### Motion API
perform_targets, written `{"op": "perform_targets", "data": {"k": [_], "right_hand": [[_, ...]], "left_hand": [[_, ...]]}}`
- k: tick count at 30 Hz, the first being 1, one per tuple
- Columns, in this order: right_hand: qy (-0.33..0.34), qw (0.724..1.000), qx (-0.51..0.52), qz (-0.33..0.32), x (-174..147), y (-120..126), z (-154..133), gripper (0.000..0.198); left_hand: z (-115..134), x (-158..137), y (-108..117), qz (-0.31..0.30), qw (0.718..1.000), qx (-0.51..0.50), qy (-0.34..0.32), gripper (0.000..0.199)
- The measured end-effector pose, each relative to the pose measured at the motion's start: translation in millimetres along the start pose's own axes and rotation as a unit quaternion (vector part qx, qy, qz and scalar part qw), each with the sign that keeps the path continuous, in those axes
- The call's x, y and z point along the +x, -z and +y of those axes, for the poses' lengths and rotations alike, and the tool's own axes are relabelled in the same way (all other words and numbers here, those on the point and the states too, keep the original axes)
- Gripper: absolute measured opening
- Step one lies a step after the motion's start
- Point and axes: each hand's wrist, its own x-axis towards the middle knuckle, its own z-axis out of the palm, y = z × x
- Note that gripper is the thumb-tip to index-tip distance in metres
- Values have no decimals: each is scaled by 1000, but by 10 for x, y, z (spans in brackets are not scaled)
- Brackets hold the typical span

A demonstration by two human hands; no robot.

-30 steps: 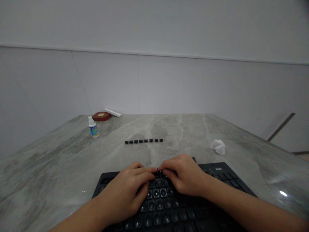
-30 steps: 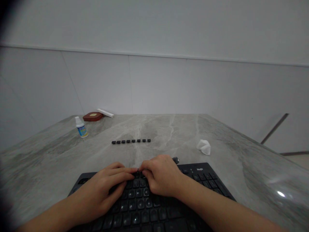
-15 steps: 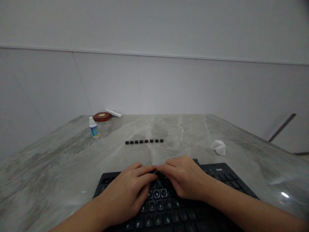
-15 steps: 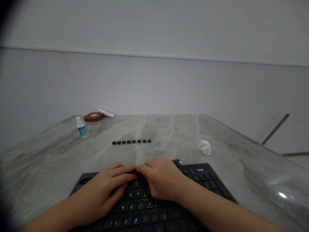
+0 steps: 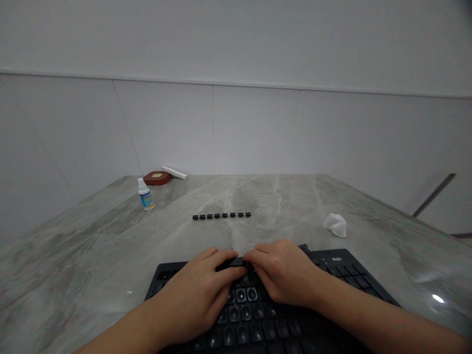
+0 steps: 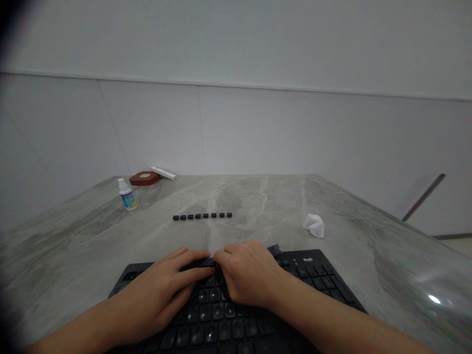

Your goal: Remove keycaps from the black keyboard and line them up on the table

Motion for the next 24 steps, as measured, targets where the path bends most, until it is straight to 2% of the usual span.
{"op": "perform_targets", "data": {"k": [8, 16, 24], "right_hand": [[-29, 999, 14, 1, 9, -33, 7, 17], [47, 998, 37, 8, -23, -44, 122, 27], [19, 1000, 19, 11, -15, -32, 75, 21]], "left_hand": [[-13, -11, -2, 9, 1000, -8, -5, 46], [9, 6, 10, -9, 1000, -3, 2, 46], [15, 6, 23, -12, 1000, -1, 4, 45]]}}
